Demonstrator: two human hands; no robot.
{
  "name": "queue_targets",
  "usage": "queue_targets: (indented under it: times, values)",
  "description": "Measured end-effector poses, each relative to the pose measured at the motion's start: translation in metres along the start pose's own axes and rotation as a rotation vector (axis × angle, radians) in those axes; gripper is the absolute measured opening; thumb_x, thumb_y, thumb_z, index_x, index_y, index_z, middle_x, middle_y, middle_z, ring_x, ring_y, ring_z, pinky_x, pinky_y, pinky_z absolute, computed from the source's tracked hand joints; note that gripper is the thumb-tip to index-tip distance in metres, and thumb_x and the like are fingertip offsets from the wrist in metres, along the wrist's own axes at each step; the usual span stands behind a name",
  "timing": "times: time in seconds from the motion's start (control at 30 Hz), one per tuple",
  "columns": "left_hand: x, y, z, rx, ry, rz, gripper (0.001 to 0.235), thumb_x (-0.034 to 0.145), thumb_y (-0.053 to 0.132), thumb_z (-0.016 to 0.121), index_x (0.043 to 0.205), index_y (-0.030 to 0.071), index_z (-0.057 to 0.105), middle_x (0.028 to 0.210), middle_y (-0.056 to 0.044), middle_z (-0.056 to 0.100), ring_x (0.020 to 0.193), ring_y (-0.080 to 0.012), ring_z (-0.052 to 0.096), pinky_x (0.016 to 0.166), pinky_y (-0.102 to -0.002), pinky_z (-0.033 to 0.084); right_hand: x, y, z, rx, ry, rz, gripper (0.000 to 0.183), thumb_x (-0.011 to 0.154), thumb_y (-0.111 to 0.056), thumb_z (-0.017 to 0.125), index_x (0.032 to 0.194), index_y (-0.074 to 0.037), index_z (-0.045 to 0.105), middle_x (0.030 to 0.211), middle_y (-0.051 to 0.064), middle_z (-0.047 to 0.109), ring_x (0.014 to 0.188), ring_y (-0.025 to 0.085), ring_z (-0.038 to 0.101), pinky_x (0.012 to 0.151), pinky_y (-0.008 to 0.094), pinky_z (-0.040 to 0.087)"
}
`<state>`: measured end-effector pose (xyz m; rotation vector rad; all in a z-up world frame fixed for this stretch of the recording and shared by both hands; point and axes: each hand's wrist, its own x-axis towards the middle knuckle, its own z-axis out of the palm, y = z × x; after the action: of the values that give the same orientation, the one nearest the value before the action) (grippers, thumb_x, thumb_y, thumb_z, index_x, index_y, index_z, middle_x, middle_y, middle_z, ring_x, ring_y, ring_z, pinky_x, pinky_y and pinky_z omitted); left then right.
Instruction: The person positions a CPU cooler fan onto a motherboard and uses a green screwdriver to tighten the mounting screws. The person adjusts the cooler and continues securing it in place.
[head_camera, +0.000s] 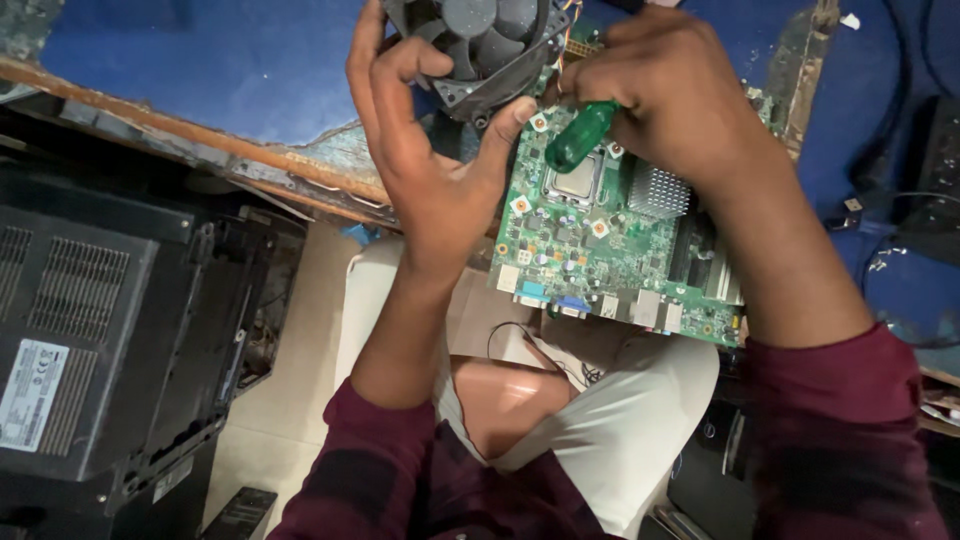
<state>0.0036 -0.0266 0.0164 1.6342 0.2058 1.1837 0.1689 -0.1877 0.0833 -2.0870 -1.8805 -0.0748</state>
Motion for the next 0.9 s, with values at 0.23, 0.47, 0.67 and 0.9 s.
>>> queue_targets:
  times: [0.23, 0.47, 0.67, 0.9]
  values:
    - [0.002, 0.004, -0.002, 0.085, -0.005, 0.038, 0.055, 0.092, 0.017, 0.094, 0.124, 0.004, 0.051, 0.153, -0.015, 0.035, 0.127, -0.0220, 0.052, 0.103, -0.033, 0.044, 0.002, 0.002, -0.001, 0.348, 0.053, 0.095, 0.015, 0.083, 0.005, 0.076, 0.092, -0.002, 0.065, 0.102, 0.010, 0.076, 0.084, 0.022, 0.072, 0.073, 0.031, 0.052]
    - [0.005, 0.008, 0.000, 0.049, -0.009, -0.091, 0.056, 0.083, 0.017, 0.092, 0.119, 0.001, 0.053, 0.150, -0.023, 0.037, 0.114, -0.0242, 0.055, 0.104, -0.038, 0.048, 0.002, -0.006, -0.002, 0.327, 0.100, 0.042, 0.015, 0.077, 0.010, 0.068, 0.084, 0.000, 0.058, 0.104, 0.013, 0.074, 0.095, 0.025, 0.075, 0.080, 0.031, 0.056]
    - [0.002, 0.003, 0.000, 0.030, -0.008, 0.024, 0.054, 0.093, 0.012, 0.093, 0.127, 0.005, 0.051, 0.153, -0.013, 0.033, 0.122, -0.0191, 0.054, 0.102, -0.031, 0.046, 0.000, -0.010, 0.003, 0.035, 0.090, 0.034, 0.022, 0.077, -0.002, 0.080, 0.078, -0.006, 0.058, 0.090, 0.008, 0.071, 0.080, 0.026, 0.070, 0.069, 0.034, 0.050]
    - [0.000, 0.003, 0.000, 0.024, -0.022, 0.001, 0.053, 0.092, 0.007, 0.092, 0.125, 0.002, 0.051, 0.148, -0.012, 0.036, 0.120, -0.0210, 0.055, 0.107, -0.032, 0.047, -0.008, -0.002, 0.012, 0.019, 0.064, 0.082, 0.018, 0.073, -0.002, 0.074, 0.077, -0.011, 0.058, 0.080, 0.000, 0.064, 0.075, 0.024, 0.061, 0.081, 0.036, 0.041]
